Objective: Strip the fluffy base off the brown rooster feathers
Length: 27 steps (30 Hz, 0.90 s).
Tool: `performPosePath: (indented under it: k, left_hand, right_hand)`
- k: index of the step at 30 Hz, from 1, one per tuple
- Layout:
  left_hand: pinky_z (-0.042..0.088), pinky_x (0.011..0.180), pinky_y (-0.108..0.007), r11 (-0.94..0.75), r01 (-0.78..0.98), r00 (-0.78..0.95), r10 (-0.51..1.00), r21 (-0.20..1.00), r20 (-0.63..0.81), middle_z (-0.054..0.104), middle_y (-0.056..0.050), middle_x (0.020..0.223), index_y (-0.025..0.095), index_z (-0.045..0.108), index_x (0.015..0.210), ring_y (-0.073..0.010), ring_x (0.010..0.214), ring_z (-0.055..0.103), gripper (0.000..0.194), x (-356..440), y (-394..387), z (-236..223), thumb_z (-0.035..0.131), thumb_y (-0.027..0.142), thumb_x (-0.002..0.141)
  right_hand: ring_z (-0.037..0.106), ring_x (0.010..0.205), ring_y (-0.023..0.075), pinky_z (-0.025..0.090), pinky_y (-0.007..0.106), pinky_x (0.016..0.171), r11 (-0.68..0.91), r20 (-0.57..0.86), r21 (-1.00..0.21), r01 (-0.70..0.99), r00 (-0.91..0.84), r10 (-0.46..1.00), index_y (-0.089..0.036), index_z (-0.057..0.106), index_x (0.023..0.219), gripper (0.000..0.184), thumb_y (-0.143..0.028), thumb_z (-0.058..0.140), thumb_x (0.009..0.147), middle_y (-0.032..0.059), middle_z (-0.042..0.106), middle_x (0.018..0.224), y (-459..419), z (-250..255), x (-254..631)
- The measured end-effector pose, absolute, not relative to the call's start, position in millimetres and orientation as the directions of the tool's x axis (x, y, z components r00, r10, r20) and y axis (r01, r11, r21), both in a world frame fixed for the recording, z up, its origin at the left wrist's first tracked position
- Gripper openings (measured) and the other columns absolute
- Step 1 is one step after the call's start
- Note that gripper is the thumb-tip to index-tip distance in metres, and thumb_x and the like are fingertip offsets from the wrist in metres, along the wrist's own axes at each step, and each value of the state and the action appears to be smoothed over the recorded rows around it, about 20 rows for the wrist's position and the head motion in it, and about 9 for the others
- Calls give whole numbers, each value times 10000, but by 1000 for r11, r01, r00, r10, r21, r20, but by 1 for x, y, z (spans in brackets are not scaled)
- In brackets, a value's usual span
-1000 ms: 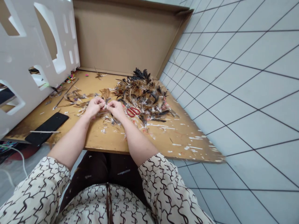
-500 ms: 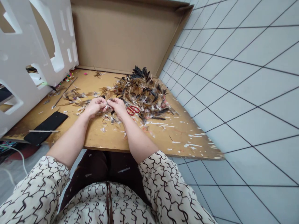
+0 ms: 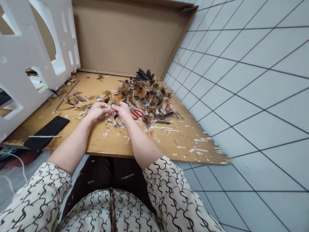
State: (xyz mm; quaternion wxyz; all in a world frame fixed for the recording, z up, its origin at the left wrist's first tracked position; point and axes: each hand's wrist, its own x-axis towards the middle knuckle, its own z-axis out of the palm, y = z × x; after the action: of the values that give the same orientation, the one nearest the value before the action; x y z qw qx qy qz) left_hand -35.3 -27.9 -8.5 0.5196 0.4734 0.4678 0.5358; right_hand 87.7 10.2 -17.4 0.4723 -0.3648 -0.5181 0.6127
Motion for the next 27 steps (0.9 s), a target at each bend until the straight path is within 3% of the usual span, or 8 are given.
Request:
performPosePath:
  k: [13,21,27]
  left_hand:
    - [371,432,-196,38,-134,17,999,990,-36,574,-4,462,135,574,512,-73,395,469,140,-36,-25,-10,705,147,467]
    - [401,456,-198,15,-195,-69,997,981,-29,574,7,474,136,555,533,-70,403,488,165,-37,-27,-8,717,139,503]
    - [397,452,-189,4,-246,-109,994,969,-32,576,8,484,132,560,538,-66,416,490,179,-37,-26,-7,728,145,478]
  right_hand:
    - [393,397,35,318,171,420,-12,51,-969,-249,-243,969,-172,470,577,216,-244,671,616,-79,480,447,11,-13,91]
    - [397,432,40,311,170,422,-61,-3,-942,-330,-174,985,-179,463,587,203,-249,647,637,-72,468,484,15,-9,96]
    - [380,419,39,293,176,416,-70,-16,-956,-285,-187,982,-172,504,622,146,-236,635,620,-77,476,480,13,-10,95]
